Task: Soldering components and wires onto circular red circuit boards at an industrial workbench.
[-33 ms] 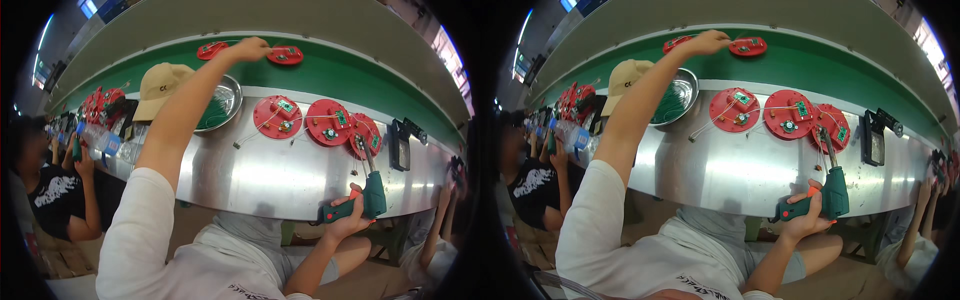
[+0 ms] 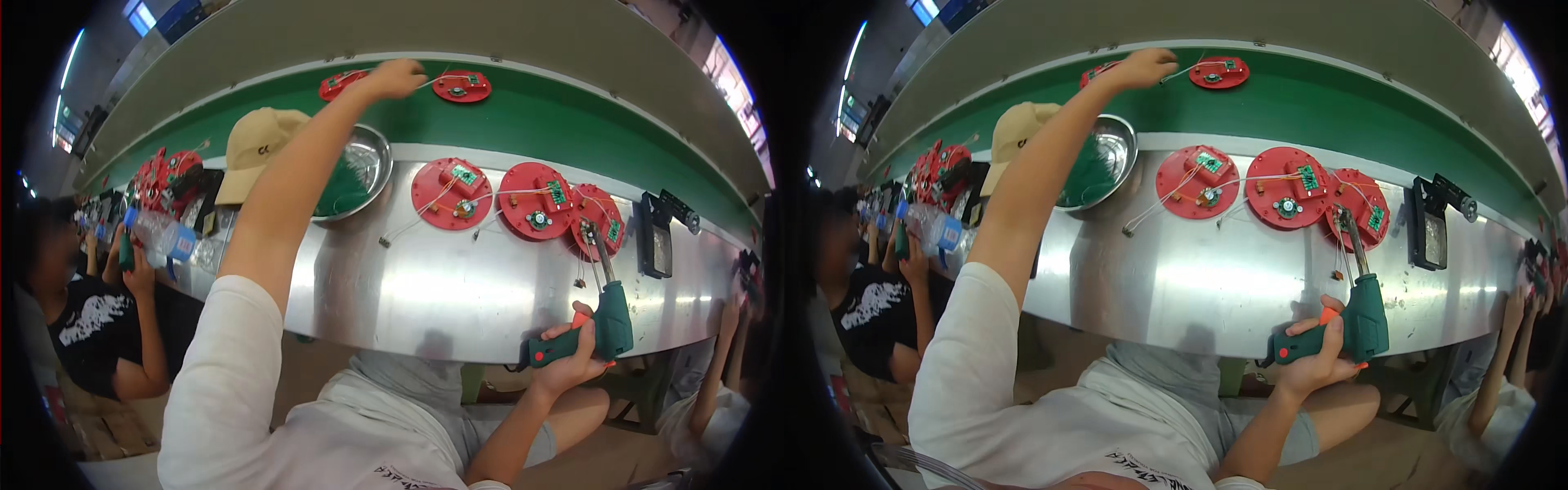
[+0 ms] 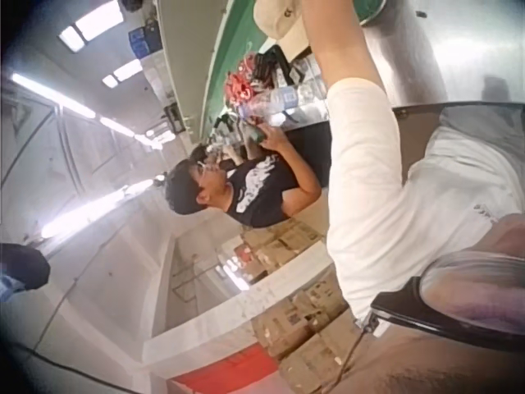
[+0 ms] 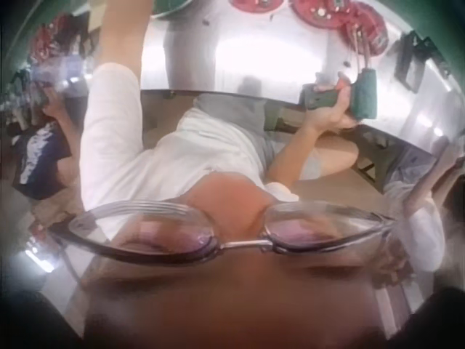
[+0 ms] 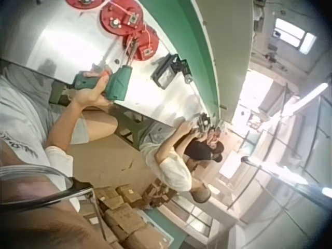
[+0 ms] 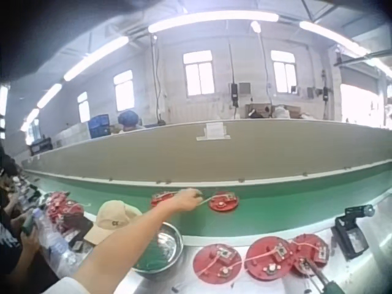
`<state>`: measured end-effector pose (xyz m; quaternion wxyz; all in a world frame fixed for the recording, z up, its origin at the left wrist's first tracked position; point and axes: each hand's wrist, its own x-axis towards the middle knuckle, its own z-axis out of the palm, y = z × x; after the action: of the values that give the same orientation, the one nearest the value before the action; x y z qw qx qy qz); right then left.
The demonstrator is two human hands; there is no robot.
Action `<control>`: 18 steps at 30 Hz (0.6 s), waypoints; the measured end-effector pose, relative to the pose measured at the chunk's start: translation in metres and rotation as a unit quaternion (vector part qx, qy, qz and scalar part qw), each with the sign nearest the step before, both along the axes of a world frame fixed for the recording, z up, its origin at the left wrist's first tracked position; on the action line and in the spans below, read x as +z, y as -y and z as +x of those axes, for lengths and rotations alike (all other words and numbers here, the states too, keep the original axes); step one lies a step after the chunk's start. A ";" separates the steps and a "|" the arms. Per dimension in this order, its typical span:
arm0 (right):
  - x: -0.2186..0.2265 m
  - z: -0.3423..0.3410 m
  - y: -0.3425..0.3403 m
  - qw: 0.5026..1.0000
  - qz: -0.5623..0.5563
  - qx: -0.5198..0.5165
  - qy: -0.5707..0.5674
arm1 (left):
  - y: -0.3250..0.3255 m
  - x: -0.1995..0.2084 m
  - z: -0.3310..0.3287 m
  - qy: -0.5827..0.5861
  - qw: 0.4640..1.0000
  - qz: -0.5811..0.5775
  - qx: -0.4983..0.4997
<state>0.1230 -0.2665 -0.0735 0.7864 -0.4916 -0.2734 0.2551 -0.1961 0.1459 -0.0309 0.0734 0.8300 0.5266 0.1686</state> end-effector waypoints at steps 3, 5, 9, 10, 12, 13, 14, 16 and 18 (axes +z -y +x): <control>-0.007 0.009 0.000 1.000 0.013 -0.014 0.012 | -0.019 -0.014 -0.014 -0.123 0.973 0.003 0.195; -0.011 0.009 -0.003 1.000 0.002 -0.006 0.010 | -0.040 -0.022 -0.063 -0.147 0.947 0.009 0.285; -0.008 0.012 -0.007 0.999 -0.031 -0.010 0.018 | -0.073 -0.025 -0.107 -0.199 0.960 -0.069 0.183; -0.009 0.014 -0.008 1.000 -0.015 -0.003 0.025 | -0.082 -0.030 -0.119 -0.191 0.967 -0.030 0.168; -0.004 0.014 -0.011 0.999 0.003 -0.025 0.038 | -0.087 -0.043 -0.096 -0.170 0.968 0.022 0.184; -0.004 0.015 -0.012 0.999 -0.005 -0.029 0.035 | -0.084 -0.040 -0.103 -0.174 0.968 0.015 0.179; -0.004 0.016 -0.011 0.998 -0.002 -0.027 0.049 | -0.078 -0.032 -0.122 -0.044 0.999 -0.022 0.001; -0.005 0.016 -0.009 0.998 -0.001 -0.024 0.059 | -0.062 -0.025 -0.092 -0.118 0.982 -0.041 0.140; -0.009 0.015 -0.003 0.999 -0.011 -0.027 0.043 | -0.059 -0.016 -0.082 -0.214 0.959 -0.118 0.140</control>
<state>0.1381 -0.2637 -0.0825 0.7750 -0.5180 -0.2909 0.2156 -0.2777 0.2050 -0.0469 0.0317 0.7501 0.6570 -0.0680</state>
